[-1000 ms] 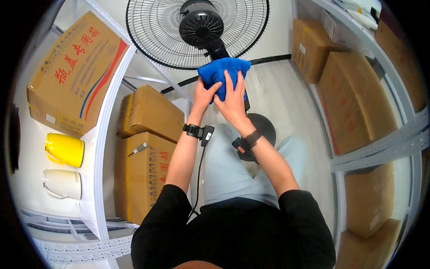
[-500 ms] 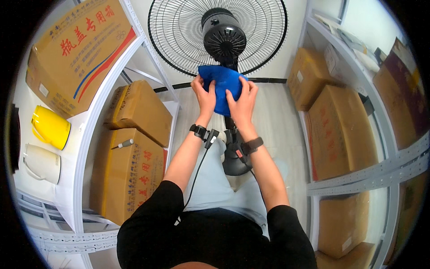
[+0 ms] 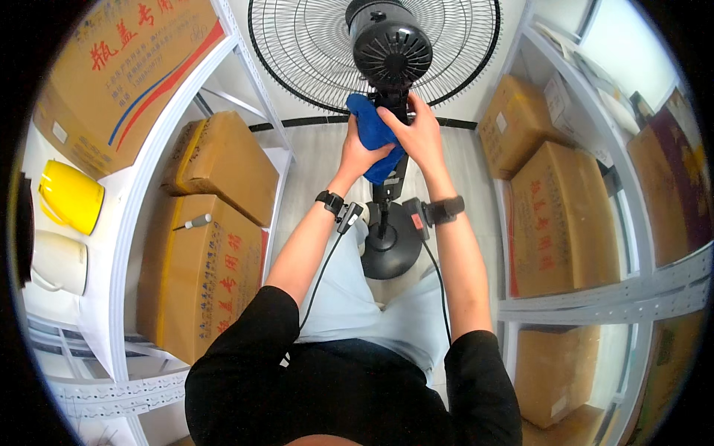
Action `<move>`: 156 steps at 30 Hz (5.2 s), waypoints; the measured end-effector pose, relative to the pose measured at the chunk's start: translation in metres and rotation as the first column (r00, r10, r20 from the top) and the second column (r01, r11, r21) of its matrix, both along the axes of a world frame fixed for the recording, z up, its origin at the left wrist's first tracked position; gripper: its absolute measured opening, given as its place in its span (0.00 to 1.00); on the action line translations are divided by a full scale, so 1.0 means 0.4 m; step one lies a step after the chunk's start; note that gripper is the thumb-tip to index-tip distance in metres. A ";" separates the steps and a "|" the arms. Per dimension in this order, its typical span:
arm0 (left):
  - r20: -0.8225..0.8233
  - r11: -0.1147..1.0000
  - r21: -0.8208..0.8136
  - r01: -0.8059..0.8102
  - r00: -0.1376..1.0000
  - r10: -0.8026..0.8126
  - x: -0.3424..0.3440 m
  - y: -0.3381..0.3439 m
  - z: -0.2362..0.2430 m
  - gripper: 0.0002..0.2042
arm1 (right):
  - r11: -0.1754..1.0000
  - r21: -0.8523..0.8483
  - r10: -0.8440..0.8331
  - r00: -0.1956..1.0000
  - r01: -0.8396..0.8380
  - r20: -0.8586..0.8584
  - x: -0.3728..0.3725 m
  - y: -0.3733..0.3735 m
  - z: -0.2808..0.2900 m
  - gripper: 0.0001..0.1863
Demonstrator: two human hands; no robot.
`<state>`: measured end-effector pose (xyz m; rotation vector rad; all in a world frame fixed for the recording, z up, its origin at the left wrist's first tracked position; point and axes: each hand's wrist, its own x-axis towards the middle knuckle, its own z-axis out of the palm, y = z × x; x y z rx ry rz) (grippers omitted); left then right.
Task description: The person wipes a standing fan with a blue cloth, then uses a screwdriver to remove screws from the fan's base and opens the casing to access the internal components.
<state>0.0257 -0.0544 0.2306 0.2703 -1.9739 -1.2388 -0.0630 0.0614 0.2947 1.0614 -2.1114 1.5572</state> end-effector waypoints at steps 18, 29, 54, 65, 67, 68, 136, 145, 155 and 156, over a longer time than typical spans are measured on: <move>-0.002 0.991 0.130 0.015 1.000 -0.014 -0.005 -0.005 -0.381 0.46 | 0.985 0.174 0.034 0.998 -0.024 -0.056 0.028 -0.028 0.015 0.21; 0.118 0.976 0.211 -0.053 0.993 0.028 0.034 0.031 -0.439 0.38 | 0.990 0.139 0.040 0.988 -0.020 -0.146 0.031 -0.033 0.011 0.21; -0.500 0.546 0.435 0.715 0.697 -0.514 0.210 0.090 0.099 0.38 | 0.736 -0.369 0.669 0.531 -0.567 0.520 0.167 0.226 -0.047 0.20; -0.411 0.821 0.290 0.493 0.838 -0.358 0.166 0.112 0.429 0.26 | 0.757 -0.310 0.650 0.709 -0.574 0.273 -0.080 0.188 0.319 0.20; -0.453 0.918 0.175 0.355 0.857 -0.245 0.122 0.085 0.512 0.22 | 0.832 -0.159 0.552 0.821 -0.531 0.145 -0.126 0.127 0.455 0.21; -0.441 0.961 0.097 0.258 0.877 -0.191 0.102 0.066 0.539 0.21 | 0.881 -0.068 0.473 0.879 -0.469 0.065 -0.149 0.098 0.498 0.22; -0.598 0.641 0.415 0.645 0.725 -0.342 0.063 -0.051 0.491 0.32 | 0.912 0.403 0.090 0.920 0.078 -0.382 0.052 -0.033 0.509 0.32; -0.533 0.755 0.287 0.590 0.753 -0.386 0.073 -0.061 0.461 0.33 | 0.976 -0.216 -0.158 0.770 0.027 -0.618 0.102 0.014 0.358 0.19; -0.379 0.896 -0.154 0.417 0.813 -0.443 0.181 0.024 0.432 0.42 | 0.944 -0.320 -0.266 0.754 0.078 -0.600 0.191 0.090 0.361 0.24; -0.471 0.944 -0.049 0.325 0.826 -0.309 0.162 0.028 0.409 0.32 | 0.955 -0.288 -0.245 0.733 0.070 -0.635 0.223 0.079 0.366 0.25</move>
